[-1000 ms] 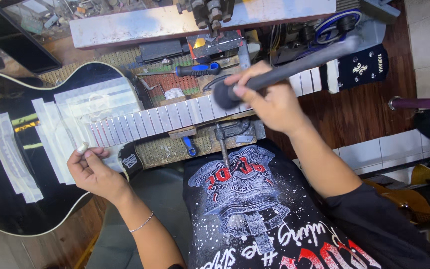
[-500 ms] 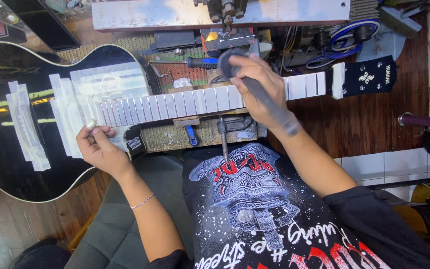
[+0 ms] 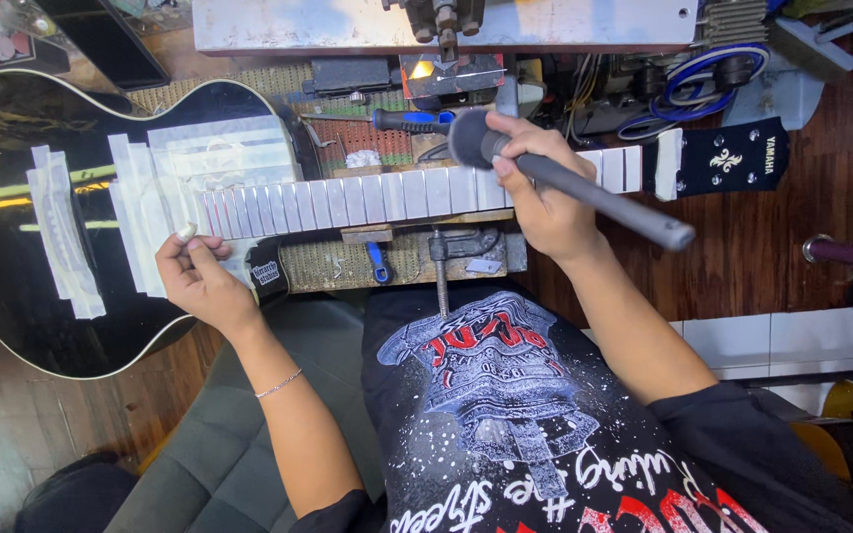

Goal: The person applies small white tape strips to the fretboard of a black electric guitar clamped in a vise. They smooth each strip with fingers and use a brush to press the tape down, repeating the process along the neck.

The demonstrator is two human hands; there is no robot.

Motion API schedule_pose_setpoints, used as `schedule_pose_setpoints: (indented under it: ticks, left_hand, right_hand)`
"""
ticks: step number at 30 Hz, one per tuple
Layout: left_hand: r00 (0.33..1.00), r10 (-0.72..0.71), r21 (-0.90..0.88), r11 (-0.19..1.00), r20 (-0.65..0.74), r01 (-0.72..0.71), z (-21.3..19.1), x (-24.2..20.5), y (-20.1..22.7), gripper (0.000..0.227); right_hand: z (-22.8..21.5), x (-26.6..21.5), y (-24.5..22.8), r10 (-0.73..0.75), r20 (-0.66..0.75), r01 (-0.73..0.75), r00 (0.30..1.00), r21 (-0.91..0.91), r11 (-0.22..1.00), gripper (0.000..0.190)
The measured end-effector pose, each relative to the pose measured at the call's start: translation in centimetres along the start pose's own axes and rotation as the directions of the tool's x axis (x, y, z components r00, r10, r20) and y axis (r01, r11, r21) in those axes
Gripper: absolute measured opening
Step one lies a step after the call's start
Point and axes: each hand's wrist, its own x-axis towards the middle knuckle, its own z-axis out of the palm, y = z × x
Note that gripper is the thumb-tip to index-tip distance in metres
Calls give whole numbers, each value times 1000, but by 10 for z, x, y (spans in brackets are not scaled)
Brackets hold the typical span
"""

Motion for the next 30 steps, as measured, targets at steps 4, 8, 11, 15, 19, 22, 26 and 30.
schedule_pose_setpoints:
  ticks: [4,8,11,15,19,22,26,30]
  left_hand:
    - [1000,10,18,1000,-3,-9,1,0,4,6]
    - [1000,-7,20,1000,-23,8,2,-2,1,6]
    - [1000,-14,11,1000,-15,14,4,0,4,7]
    - [999,-35,14,999,-4,35,4,-1,7,6]
    - [999,-35,36,999,3,35,4,-1,10,7]
    - [999,-41,43,998,24,40,3,-2,14,6]
    - [996,-72,36,997,50,70,5,2,21,6]
    - [983,-106,0,994,148,108,2,2,23,6]
  right_hand:
    - [3,-6,-7,-11,49,9,999,31,999,6]
    - [4,-11,-4,42,65,-46,997,62,997,5]
    - [4,-9,-3,6,49,-5,999,-17,1000,4]
    - [4,-11,0,9,10,-8,1000,-78,997,4]
    - [10,-14,-1,18,-20,-19,1000,-77,997,6]
    - [15,-19,1,55,-53,-59,997,-63,996,6]
    - [22,-25,7,55,-102,-65,993,-94,993,7]
    - [36,-28,-2,54,-160,-79,986,-154,985,8]
